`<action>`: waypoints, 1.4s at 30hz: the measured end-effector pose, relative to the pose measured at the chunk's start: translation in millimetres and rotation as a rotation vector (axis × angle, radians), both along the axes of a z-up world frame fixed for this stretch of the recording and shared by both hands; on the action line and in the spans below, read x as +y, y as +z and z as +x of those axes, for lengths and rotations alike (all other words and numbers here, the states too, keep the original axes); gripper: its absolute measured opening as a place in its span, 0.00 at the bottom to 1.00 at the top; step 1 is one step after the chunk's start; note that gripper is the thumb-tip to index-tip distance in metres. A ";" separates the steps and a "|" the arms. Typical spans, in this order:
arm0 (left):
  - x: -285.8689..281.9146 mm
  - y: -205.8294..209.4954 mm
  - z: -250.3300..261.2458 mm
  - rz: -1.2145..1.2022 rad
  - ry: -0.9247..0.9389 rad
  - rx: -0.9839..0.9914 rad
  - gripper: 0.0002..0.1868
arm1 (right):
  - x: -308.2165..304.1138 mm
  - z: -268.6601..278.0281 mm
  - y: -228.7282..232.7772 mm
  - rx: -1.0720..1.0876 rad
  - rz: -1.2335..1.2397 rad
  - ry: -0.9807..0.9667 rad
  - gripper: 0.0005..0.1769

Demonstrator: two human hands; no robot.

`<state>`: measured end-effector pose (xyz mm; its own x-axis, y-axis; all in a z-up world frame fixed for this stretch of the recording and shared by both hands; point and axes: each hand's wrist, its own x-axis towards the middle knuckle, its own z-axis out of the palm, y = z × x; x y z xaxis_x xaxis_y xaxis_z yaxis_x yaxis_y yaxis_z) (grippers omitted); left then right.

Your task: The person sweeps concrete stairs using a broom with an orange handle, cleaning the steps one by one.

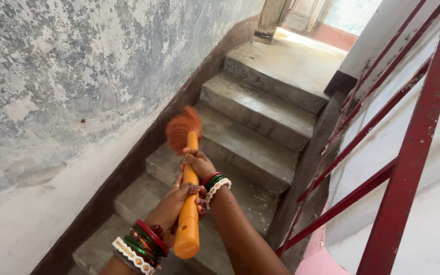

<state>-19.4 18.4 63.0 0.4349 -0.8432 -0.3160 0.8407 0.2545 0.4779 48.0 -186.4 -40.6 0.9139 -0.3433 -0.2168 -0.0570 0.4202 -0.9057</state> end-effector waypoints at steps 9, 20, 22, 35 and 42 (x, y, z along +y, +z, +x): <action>0.5 2.0 -7.4 -0.046 -0.326 -0.112 0.42 | -31.0 -70.2 1.0 -0.066 -0.041 -0.352 0.18; -23.8 -61.3 -30.4 -0.155 -0.503 0.340 0.17 | -45.4 -136.6 -71.2 0.234 0.012 -0.447 0.16; -19.1 -70.8 -30.8 -0.170 -0.478 0.299 0.13 | -40.4 -128.0 -82.4 0.264 0.003 -0.367 0.17; -6.8 -96.5 -38.0 -0.205 -0.150 0.292 0.21 | 2.7 -56.8 -58.8 0.098 0.024 0.048 0.20; 0.8 -39.2 -61.6 -0.152 -0.116 0.054 0.37 | -5.6 -88.7 -15.3 -0.025 -0.024 -0.104 0.15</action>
<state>-81.0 19.2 23.8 0.3177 -0.9266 -0.2014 0.8919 0.2199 0.3951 -40.7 -192.0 -55.9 0.8781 -0.4412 -0.1852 0.0085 0.4013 -0.9159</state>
